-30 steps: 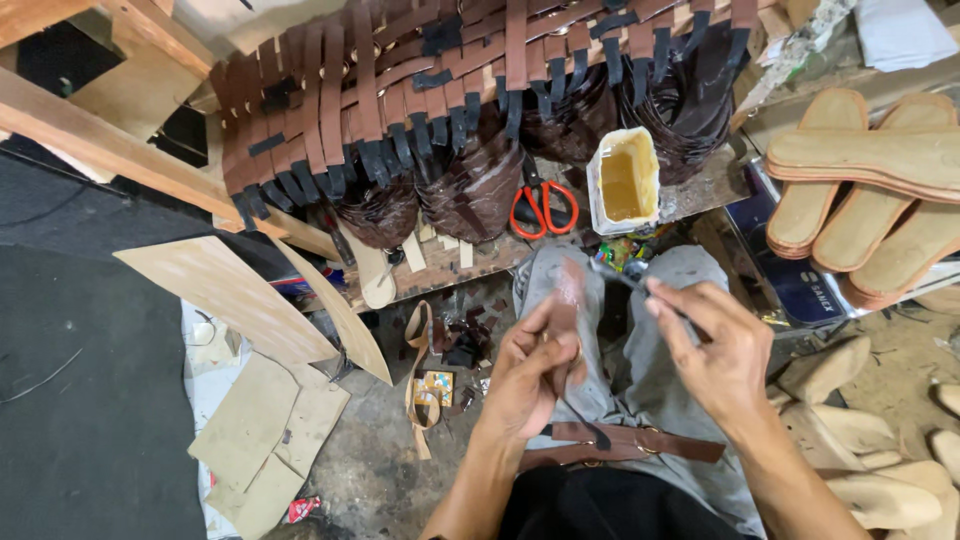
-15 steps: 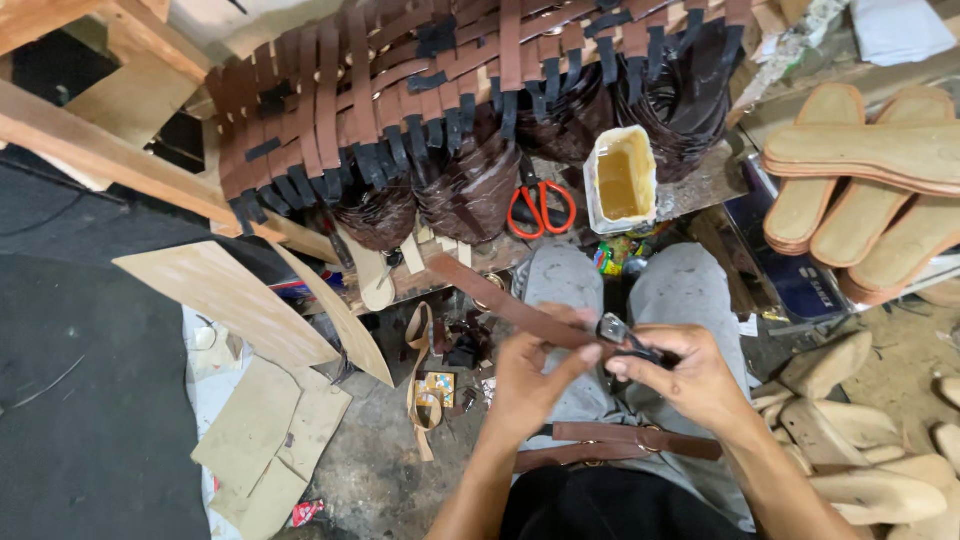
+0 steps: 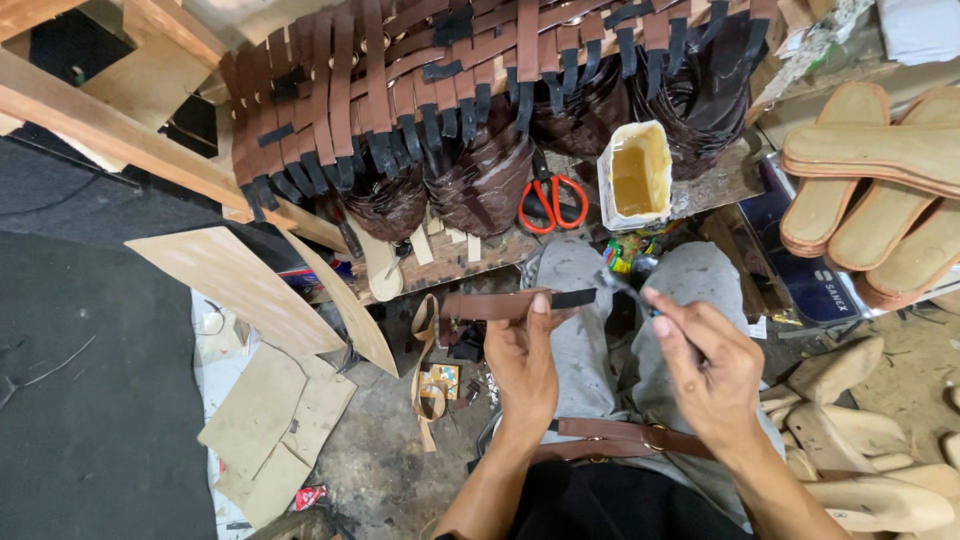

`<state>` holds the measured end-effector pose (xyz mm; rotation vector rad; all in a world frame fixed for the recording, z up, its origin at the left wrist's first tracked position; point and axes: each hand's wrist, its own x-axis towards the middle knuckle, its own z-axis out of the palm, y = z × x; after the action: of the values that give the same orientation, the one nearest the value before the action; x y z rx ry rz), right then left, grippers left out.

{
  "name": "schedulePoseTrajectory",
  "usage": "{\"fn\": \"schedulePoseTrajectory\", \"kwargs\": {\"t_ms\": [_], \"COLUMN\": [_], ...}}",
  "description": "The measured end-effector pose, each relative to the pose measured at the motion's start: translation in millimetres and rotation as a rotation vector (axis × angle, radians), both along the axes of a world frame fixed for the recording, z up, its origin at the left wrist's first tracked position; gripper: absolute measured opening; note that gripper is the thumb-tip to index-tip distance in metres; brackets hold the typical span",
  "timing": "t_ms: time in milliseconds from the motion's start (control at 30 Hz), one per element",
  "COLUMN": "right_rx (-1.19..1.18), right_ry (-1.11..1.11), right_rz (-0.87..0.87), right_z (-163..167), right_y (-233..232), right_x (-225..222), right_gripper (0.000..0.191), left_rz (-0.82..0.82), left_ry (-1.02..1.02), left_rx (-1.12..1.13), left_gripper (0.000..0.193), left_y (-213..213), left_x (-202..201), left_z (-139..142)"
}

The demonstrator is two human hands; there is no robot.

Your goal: The person sits on the floor at a low workbench, dips a small applicator into a container of adhesive and spreads it along leather straps, then hangs the treated straps on a rack above the bench. Later the person picks up insoles and marks a pink pad with a pen.

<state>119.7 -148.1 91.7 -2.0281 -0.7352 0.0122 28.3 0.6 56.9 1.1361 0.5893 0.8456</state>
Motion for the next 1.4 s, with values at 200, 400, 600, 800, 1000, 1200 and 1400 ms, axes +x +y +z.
{"fn": "schedulePoseTrajectory", "kwargs": {"t_ms": [200, 400, 600, 800, 1000, 1200, 1400], "right_rx": [0.001, -0.075, -0.163, -0.145, -0.111, -0.230, 0.002], "right_ry": [-0.196, -0.231, -0.256, -0.412, -0.335, -0.345, -0.336], "right_rz": [0.012, -0.019, -0.061, 0.005, -0.043, -0.023, 0.050], "right_z": [9, -1, 5, 8, 12, 10, 7], "right_y": [5, 10, 5, 7, 8, 10, 4], "right_x": [-15, -11, -2, -7, -7, -7, -10], "right_gripper": [0.026, 0.025, 0.025, 0.025, 0.028, 0.027, 0.031], "left_rz": [0.028, 0.042, 0.073, 0.063, 0.142, 0.108, 0.120], "left_ry": [0.105, -0.064, 0.034, 0.352, 0.255, 0.048, 0.435], "left_rx": [0.103, -0.011, 0.029, 0.088, 0.118, 0.124, 0.160], "left_gripper": [0.021, 0.021, 0.022, 0.024, 0.022, 0.021, 0.023], "left_y": [-5, -4, 5, 4, 10, 5, 8], "left_x": [-2, 1, -2, 0, -1, 0, -11], "left_z": [3, -8, -16, -12, -14, -14, -4]}}
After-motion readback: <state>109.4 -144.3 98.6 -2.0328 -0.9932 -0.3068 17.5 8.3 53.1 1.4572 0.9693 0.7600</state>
